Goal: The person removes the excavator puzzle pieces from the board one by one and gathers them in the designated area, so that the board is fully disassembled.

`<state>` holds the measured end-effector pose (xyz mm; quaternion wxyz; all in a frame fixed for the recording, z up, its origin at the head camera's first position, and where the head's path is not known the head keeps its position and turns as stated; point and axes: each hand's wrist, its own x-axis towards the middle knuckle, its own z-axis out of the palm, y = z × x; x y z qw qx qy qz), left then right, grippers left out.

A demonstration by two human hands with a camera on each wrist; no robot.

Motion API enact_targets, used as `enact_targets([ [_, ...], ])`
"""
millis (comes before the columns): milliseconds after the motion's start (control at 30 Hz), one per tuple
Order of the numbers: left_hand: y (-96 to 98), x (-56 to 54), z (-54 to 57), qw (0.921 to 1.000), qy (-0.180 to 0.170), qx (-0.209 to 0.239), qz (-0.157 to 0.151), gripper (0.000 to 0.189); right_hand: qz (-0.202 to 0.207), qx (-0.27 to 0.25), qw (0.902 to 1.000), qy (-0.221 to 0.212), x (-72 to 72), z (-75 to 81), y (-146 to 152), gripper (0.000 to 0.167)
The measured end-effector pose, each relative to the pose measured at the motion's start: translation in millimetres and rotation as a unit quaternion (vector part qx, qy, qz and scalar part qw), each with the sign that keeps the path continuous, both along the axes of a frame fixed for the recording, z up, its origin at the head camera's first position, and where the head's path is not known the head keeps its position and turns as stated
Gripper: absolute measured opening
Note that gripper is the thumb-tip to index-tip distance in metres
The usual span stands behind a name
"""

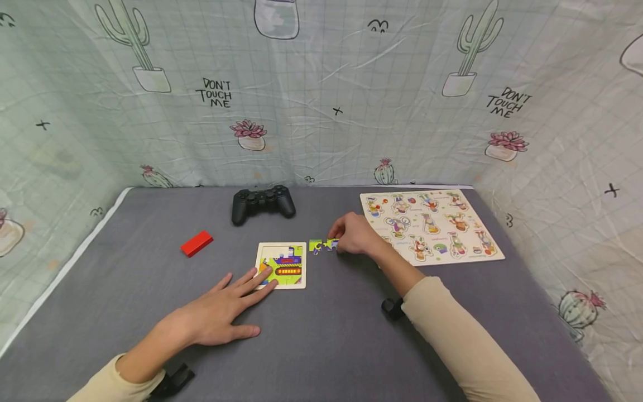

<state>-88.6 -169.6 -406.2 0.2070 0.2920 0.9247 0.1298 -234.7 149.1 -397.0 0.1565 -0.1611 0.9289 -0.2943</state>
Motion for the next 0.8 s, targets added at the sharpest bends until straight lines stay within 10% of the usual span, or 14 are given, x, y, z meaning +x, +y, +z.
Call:
enact_targets([
  [800,-0.5,0.5,1.2,1.0,0.001,-0.003,0.002,0.086,0.002,-0.008,0.9999,-0.014,0.9,-1.1,2.0,0.033],
])
